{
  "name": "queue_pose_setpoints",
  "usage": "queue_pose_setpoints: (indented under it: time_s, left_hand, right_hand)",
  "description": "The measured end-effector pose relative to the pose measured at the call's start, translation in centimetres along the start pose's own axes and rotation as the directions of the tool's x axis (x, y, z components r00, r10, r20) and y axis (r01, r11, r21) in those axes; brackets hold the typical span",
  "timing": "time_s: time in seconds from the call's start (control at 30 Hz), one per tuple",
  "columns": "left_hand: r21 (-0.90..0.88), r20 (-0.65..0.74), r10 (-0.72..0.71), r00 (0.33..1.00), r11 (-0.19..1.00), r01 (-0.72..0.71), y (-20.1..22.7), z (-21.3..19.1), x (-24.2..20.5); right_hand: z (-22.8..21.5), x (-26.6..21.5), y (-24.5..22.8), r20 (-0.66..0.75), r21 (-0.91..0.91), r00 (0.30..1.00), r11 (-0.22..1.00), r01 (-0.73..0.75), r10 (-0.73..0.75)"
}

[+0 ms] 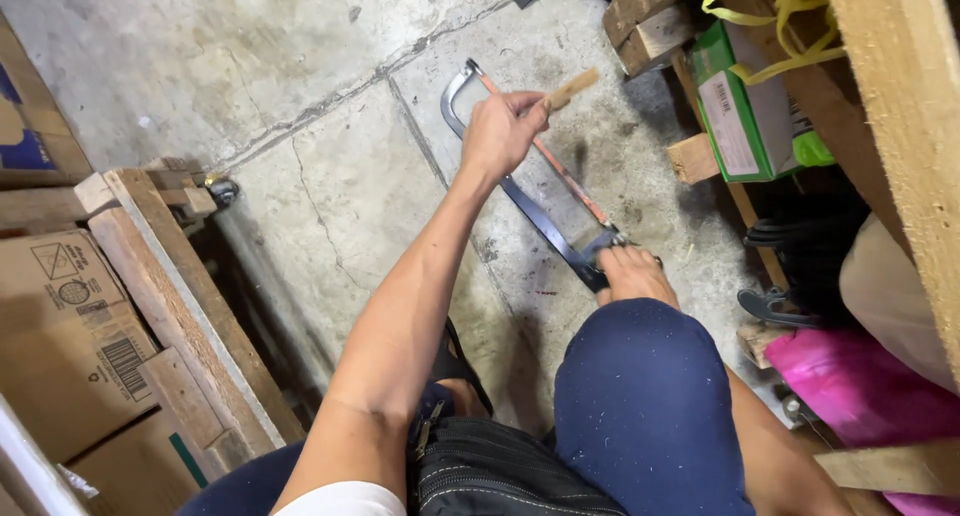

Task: Sawing small wooden sticks into shorter pieces using a manual hand saw.

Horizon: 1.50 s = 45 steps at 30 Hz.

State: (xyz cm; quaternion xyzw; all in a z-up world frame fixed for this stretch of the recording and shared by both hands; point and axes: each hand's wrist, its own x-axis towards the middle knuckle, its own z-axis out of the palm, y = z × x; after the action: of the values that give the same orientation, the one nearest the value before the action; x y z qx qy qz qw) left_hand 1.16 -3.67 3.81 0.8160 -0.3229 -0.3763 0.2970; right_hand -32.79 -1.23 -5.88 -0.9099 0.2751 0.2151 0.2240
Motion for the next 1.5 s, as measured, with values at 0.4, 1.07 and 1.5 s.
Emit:
queue_pose_setpoints:
  time_s: [0.4, 1.07, 1.5]
  left_hand:
    - [-0.080, -0.122, 0.000, 0.992, 0.997, -0.009, 1.2, -6.3, 4.5]
    - [-0.622, -0.061, -0.115, 0.991, 0.782, 0.052, -8.0, -4.5, 1.2]
    - [-0.354, 0.266, 0.116, 0.957, 0.935, -0.015, 5.6, -0.1, 1.2]
  right_hand:
    - [-4.7, -8.9, 4.6, -0.054, 0.932, 0.922, 0.351, -0.091, 0.383]
    - [-8.5, -3.9, 1.3, -0.289, 0.887, 0.916, 0.437, 0.148, 0.278]
    - [-12.4, -6.6, 1.3, -0.555, 0.725, 0.778, 0.629, 0.281, 0.293]
